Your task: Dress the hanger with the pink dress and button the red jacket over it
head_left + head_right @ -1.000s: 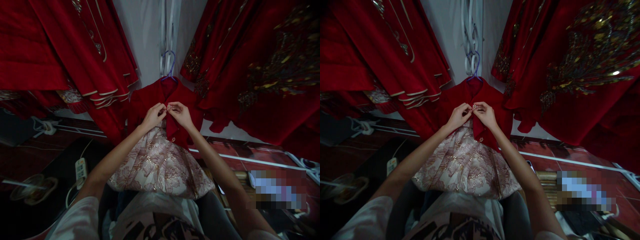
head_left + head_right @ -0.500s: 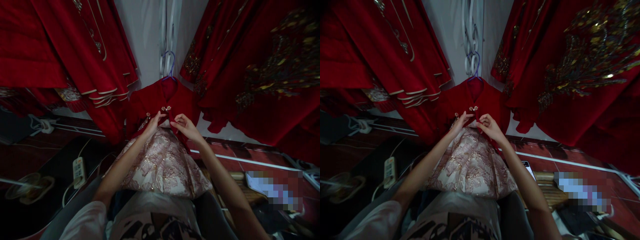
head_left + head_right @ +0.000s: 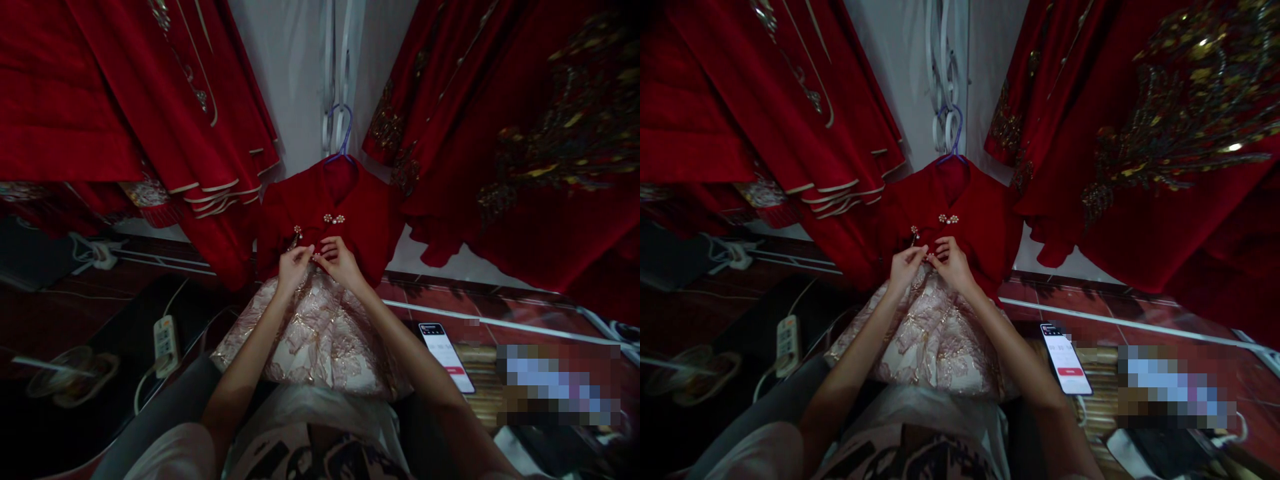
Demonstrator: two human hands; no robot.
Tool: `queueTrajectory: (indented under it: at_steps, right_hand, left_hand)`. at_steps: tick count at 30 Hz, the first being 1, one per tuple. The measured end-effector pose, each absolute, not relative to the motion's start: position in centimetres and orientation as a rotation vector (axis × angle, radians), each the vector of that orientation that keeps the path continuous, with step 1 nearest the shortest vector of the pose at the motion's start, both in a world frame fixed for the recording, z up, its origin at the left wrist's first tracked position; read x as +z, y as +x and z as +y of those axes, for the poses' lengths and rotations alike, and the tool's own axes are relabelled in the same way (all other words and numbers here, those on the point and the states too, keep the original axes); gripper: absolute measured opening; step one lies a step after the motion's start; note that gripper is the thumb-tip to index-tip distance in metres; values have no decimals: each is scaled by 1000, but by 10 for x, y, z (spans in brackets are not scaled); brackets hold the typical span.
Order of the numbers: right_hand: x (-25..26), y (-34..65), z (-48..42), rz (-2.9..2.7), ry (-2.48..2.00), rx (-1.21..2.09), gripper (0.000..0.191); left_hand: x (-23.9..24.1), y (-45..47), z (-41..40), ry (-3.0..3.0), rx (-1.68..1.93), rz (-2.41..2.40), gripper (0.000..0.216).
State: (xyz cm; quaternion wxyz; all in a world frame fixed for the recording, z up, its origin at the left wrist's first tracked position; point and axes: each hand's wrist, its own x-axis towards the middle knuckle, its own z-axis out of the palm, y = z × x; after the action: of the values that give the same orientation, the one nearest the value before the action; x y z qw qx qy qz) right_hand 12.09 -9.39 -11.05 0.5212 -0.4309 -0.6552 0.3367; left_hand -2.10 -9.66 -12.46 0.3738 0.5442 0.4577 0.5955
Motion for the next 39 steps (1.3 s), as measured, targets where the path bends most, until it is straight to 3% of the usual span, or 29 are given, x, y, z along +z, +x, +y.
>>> queueTrajectory:
  at_steps: [4,9,13,21,39]
  right_hand:
    - [-111,116,-85,-1523,-907,986,39]
    - [-104,114,-77,-1509,-887,913,35]
    - [-89,109,-72,-1547,-927,765,29]
    - [-92,93,-48,-1666,-1008,493,23]
    - [-100,85,-48,-1597,-955,402,12]
  left_hand:
    - [-115,-35,-91,1547,1577,1302,25]
    - [-117,-52,-69,1784,1696,1547,24]
    - [-127,-50,-53,1758,1654,1380,32]
    - [-127,-43,-46,1497,1726,1202,22]
    - [-122,-56,-46,1725,1603,1255,17]
